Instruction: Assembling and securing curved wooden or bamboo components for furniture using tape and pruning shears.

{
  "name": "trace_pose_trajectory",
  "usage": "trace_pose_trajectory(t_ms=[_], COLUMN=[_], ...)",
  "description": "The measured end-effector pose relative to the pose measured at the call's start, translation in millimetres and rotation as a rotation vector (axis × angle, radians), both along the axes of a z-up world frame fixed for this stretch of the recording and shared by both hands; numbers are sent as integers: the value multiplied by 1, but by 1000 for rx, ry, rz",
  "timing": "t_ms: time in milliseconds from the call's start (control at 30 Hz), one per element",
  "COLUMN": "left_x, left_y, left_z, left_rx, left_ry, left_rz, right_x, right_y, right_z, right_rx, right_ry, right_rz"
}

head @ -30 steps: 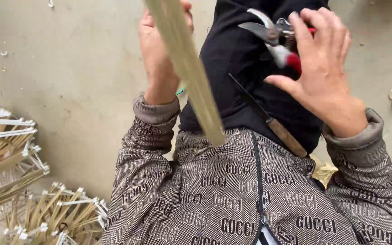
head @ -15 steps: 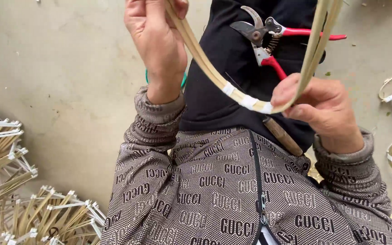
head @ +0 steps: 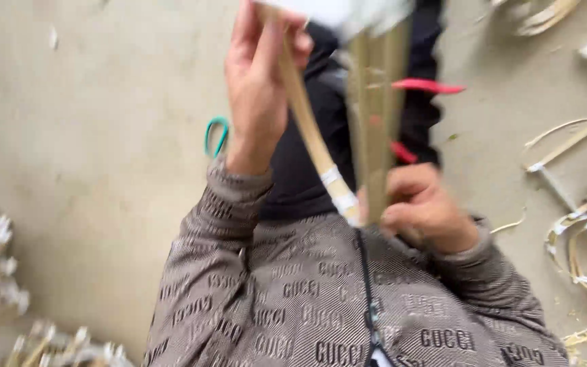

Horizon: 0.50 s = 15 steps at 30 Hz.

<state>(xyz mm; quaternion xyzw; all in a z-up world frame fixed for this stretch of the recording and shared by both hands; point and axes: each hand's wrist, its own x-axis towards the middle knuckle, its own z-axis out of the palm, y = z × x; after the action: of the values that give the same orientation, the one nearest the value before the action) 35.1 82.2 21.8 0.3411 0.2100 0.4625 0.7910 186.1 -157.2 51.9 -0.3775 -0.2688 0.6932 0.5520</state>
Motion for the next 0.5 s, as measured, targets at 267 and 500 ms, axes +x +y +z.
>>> trace_pose_trajectory(t_ms=[267,500], left_x=[22,30], left_y=[-41,-56], left_z=[-14,-27], left_rx=[-188,-195], left_ry=[257,-44], left_rz=[-120,-306], right_x=[-34,-46], right_y=[-9,-30], right_z=[-5,-30], right_rx=[132,420], right_ry=[-86,-228], right_rz=[305,132])
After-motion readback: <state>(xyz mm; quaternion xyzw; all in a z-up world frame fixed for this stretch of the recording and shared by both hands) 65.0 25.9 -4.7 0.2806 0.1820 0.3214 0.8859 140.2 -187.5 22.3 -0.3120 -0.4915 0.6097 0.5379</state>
